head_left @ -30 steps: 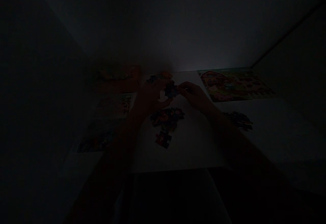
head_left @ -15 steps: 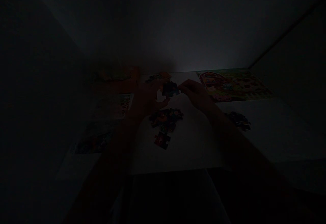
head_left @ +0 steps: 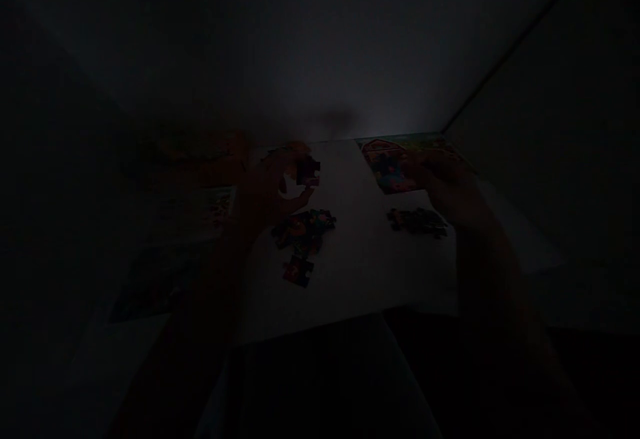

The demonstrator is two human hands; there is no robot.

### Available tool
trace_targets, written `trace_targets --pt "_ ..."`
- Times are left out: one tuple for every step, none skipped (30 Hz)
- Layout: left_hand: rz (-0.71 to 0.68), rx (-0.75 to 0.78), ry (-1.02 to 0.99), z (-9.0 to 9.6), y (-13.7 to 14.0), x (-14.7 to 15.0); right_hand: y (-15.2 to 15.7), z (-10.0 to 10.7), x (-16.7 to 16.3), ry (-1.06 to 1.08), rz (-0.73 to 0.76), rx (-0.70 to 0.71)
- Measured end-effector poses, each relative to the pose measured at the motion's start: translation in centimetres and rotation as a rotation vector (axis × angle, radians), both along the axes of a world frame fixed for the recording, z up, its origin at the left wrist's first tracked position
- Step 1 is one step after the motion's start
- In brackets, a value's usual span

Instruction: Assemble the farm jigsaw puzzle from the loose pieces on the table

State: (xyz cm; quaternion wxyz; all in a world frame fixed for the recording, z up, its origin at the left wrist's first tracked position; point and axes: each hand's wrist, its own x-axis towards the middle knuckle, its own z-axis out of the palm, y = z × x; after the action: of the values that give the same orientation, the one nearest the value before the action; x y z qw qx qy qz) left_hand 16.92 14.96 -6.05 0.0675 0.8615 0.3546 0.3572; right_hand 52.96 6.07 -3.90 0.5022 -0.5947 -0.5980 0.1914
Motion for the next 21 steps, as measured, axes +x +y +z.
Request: trace_targets --pt "-0.017 0.01 -0.005 -0.1 -0.2 0.3 -1.5 -0.2 1.7 -0.067 -0.027 -0.036" --pt "-0.035 0.018 -0.008 -0.1 -0.3 0.6 -2.9 -0.5 3.4 -0.134 -0.044 -0.088" --pt "-0.051 0.024 -0.008 -0.2 -0.5 0.9 -4.1 -1.0 4.9 -0.189 -0.055 -0.143" --pt "-0.065 0.027 -0.005 -0.4 -0.7 1.2 -5.2 -1.6 6.2 -0.233 -0.057 -0.206" --pt "-0.076 0.029 -0.002 -0.5 -0.9 1.6 -6.1 -2.2 7.2 -0.266 -0.068 -0.261" --pt "-0.082 0.03 -0.001 -0.5 -1.2 1.9 -6.7 -2.7 7.8 -0.297 -0.094 -0.294" --pt "-0.089 0.033 0.003 -0.6 -1.4 2.1 -7.1 -3.2 8.1 -0.324 -0.133 -0.305" --pt "-0.1 0.037 0.009 -0.6 -1.6 2.4 -7.2 -3.5 8.1 -0.343 -0.183 -0.292" --pt "-0.115 0.04 0.018 -0.6 -1.9 2.5 -7.2 -3.7 7.6 -0.346 -0.228 -0.265" --pt "-0.13 0.04 0.03 -0.6 -2.1 2.7 -7.1 -3.7 6.7 -0.327 -0.251 -0.236" --pt "-0.146 0.036 0.045 -0.5 -2.3 2.8 -6.8 -3.6 5.4 -0.289 -0.242 -0.215" --pt "-0.16 0.029 0.06 -0.4 -2.4 3.0 -6.4 -3.4 3.9 -0.237 -0.201 -0.209" --pt "-0.169 0.021 0.07 -0.4 -2.5 3.0 -6.0 -3.2 2.1 -0.183 -0.127 -0.216" --pt "-0.176 0.013 0.075 -0.4 -2.6 3.1 -5.4 -3.0 0.3 -0.142 -0.044 -0.222" --pt "-0.182 0.008 0.073 -0.3 -2.7 3.2 -4.7 -2.9 -1.6 -0.117 0.048 -0.232" --pt "-0.19 0.009 0.065 -0.3 -2.7 3.2 -3.9 -2.8 -3.4 -0.088 0.115 -0.226" --pt "-0.2 0.012 0.054 -0.3 -2.7 3.1 -3.1 -2.8 -4.9 -0.055 0.165 -0.218" --pt "-0.211 0.016 0.043 -0.2 -2.7 3.0 -2.2 -2.8 -6.3 -0.024 0.214 -0.223" --pt "-0.222 0.018 0.034 -0.1 -2.6 2.7 -1.3 -2.9 -7.4 0.006 0.259 -0.231" --pt "-0.228 0.016 0.026 0.0 -2.4 2.4 -0.6 -3.0 -8.2 0.03 0.304 -0.245" --pt "-0.223 0.013 0.014 0.1 -2.2 2.0 0.1 -3.2 -8.8 0.044 0.354 -0.269"
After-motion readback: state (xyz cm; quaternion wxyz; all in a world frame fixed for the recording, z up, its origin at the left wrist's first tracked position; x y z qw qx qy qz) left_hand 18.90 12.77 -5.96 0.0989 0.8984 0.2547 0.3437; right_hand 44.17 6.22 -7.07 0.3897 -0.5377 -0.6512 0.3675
